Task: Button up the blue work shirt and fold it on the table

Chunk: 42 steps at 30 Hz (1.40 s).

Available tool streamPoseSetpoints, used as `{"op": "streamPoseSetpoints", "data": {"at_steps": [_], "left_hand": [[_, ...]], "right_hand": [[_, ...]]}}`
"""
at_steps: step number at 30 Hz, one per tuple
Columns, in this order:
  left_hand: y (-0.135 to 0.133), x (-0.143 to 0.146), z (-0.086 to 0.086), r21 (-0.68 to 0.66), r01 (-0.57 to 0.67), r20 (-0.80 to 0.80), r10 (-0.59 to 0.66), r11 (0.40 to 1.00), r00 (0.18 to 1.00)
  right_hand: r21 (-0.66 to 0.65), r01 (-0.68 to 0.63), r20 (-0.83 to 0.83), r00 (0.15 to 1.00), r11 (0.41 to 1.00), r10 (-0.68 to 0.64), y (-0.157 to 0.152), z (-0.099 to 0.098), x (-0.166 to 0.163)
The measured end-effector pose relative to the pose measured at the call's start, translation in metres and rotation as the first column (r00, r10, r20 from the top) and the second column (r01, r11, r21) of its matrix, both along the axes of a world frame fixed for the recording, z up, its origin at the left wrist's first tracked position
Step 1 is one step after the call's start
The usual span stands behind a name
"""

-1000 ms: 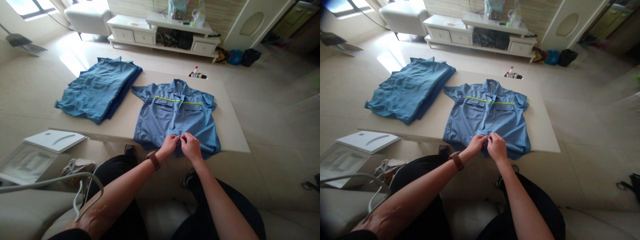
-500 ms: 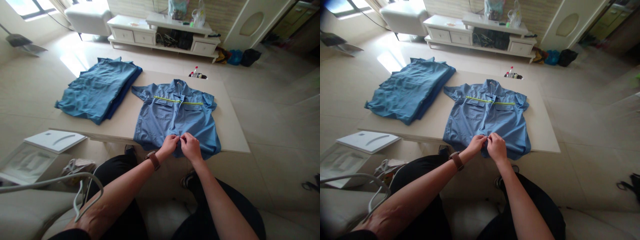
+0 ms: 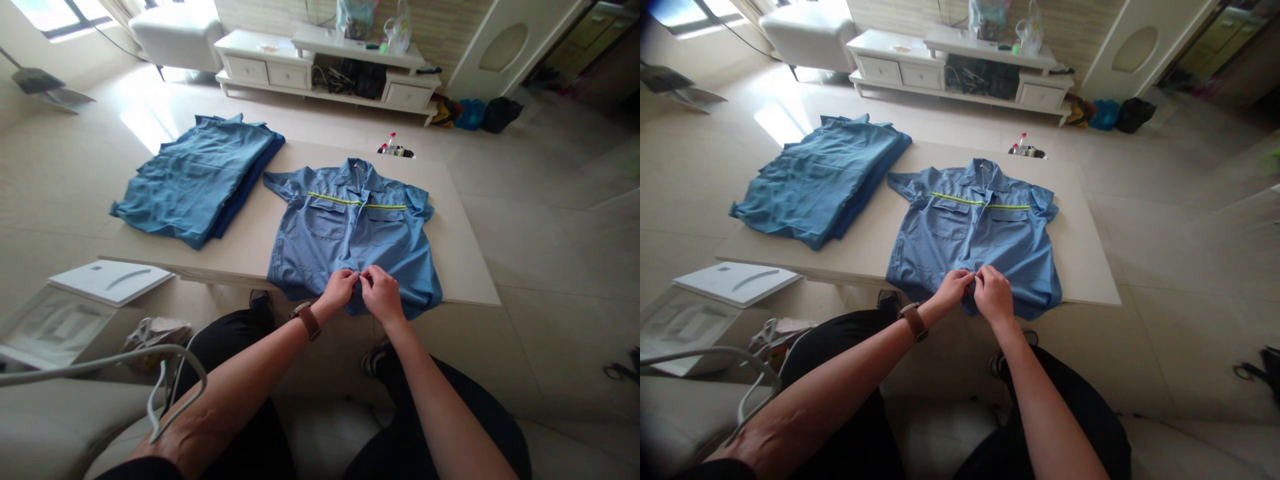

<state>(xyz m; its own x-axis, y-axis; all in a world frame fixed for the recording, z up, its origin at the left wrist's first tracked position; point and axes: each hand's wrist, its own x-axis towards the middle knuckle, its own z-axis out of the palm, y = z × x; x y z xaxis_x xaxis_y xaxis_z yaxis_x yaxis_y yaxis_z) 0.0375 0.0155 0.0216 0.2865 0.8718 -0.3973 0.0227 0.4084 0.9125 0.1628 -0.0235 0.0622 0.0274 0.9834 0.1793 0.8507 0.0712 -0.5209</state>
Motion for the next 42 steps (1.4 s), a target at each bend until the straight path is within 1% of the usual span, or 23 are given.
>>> {"op": "streamPoseSetpoints", "data": {"at_steps": [18,29,42], "left_hand": [[0.0002,0.0000,0.0049,0.000,0.006,0.015,-0.006,1.000,1.000],[0.0002,0.0003,0.0000,0.002,0.000,0.012,0.000,1.000,1.000],[0.0005,0.0012,0.0003,-0.007,-0.002,0.027,0.002,1.000,1.000]], "right_hand": [[0.000,-0.003,0.018,1.000,1.000,0.003,0.0000,0.0024,-0.0006],[-0.005,-0.010,0.016,1.000,1.000,0.010,-0.0003,0.0014,-0.0001],[-0.014,-0.011,0.013,1.000,1.000,0.011,-0.0008,0.0045,-0.0015]]}}
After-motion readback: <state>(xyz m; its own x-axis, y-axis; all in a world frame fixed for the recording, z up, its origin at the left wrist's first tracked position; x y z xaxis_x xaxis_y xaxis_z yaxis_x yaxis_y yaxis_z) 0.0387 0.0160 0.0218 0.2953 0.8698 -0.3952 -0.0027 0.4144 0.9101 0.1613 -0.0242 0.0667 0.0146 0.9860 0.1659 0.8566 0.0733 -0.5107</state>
